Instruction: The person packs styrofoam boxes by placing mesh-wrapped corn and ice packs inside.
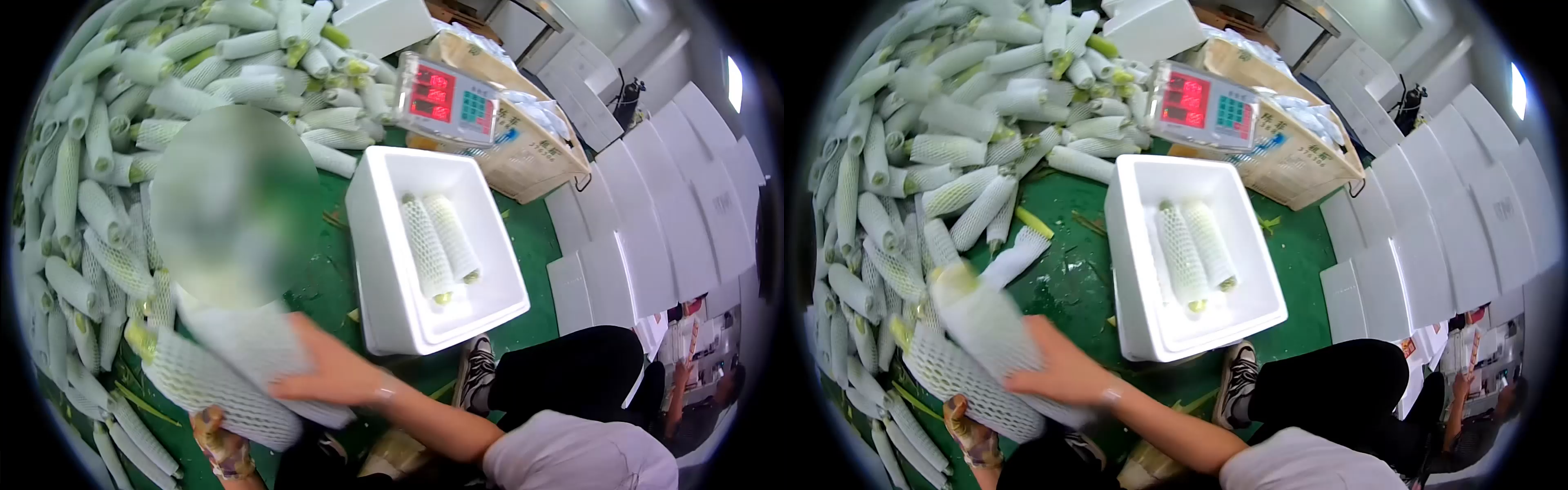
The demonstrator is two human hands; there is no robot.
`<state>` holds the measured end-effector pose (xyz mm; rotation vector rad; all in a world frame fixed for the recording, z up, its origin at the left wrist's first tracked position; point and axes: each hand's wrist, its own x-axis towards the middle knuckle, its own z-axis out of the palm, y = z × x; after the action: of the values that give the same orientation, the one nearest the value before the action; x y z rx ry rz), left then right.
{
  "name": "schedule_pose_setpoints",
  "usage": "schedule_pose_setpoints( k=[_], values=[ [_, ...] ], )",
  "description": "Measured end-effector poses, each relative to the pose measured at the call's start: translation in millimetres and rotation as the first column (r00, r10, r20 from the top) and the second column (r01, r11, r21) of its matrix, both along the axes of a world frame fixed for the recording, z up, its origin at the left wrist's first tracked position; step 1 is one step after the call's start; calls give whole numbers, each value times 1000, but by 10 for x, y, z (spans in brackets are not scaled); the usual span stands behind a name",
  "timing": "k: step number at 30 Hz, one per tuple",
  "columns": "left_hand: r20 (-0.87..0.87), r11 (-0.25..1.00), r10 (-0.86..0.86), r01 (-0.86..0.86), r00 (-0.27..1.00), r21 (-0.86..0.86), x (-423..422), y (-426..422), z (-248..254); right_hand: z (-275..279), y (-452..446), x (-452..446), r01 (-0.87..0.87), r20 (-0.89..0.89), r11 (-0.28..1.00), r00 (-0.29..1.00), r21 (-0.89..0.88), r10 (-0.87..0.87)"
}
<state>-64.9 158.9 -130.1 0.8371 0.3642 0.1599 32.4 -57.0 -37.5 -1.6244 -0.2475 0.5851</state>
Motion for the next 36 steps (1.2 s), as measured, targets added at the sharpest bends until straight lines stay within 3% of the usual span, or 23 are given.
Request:
schedule_pose_setpoints(
  k=[2,5,7,10,11,13,15,16,17,19,21,22,23,25,26,27,29,30,31,32,34,35,36],
  values=[
    [265,991,-122,133,956,-25,315,-578,424,571,-595,-230,210,6,971,977,113,-212],
    [272,751,-615,655,741,-86,1026,-1424,1077,1041,-1295,-194,608,68,791,788,68,-612],
    [260,617,-756,786,601,-23,1448,-2119,1242,1018,-1787,134,695,113,719,714,9,-691],
    [119,720,-687,694,717,-25,2105,-3106,966,715,-2372,702,675,-142,733,720,-79,-679],
    [-83,807,-585,589,807,32,2142,-3171,1091,612,-2449,825,641,-228,765,737,-63,-636],
    [-207,700,-536,568,818,433,2429,-3425,741,284,-2703,1085,580,-273,813,775,-54,-570],
    [-321,287,-469,486,823,826,2492,-3357,697,-11,-2934,1276,507,172,746,858,-431,-484],
    [-281,125,-471,379,836,917,2502,-3313,666,-89,-2945,1207,652,673,509,718,-561,-178],
    [-209,90,-379,260,902,961,2491,-3474,496,92,-2668,1020,830,883,310,460,-463,89],
    [-8,56,-271,24,962,998,2360,-3458,478,361,-2316,839,832,915,384,336,-400,224],
    [219,-9,-307,-233,926,972,2009,-2858,842,309,-2127,819,729,864,474,472,-494,175],
    [554,485,-255,-390,793,782,2110,-2617,537,242,-2082,794,666,823,515,546,-540,158],
    [790,839,-34,-413,612,356,2205,-2350,230,70,-2092,810,637,765,451,615,-626,192],
    [514,303,33,-499,857,812,2004,-1044,354,-368,-2126,925,565,639,312,732,-764,237],
    [377,2,119,-380,919,925,1901,-385,429,-402,-2094,944,542,600,279,774,-793,202],
    [439,-248,180,-391,880,886,1888,305,179,-428,-2088,973,535,602,306,774,-788,196],
    [484,-690,586,87,650,719,2035,1534,-329,-415,-2183,994,506,585,338,787,-794,196],
    [441,-591,754,212,486,778,2126,1946,-243,-408,-2234,1019,490,571,321,783,-811,246],
    [-15,-208,858,375,514,903,2184,2149,122,-390,-2326,1092,453,569,444,805,-773,169],
    [-466,187,755,529,461,828,2168,2303,453,-355,-2422,1195,418,561,562,822,-713,100],
    [-341,131,843,456,417,880,2263,2610,165,-8,-2133,1249,492,484,660,848,-568,-215],
    [-290,104,876,436,385,894,2289,2741,-129,217,-1880,1207,493,531,719,822,-489,-203],
    [-211,85,818,250,535,964,2251,2977,-529,410,-1651,1157,485,571,774,797,-408,-198]
  ],
)
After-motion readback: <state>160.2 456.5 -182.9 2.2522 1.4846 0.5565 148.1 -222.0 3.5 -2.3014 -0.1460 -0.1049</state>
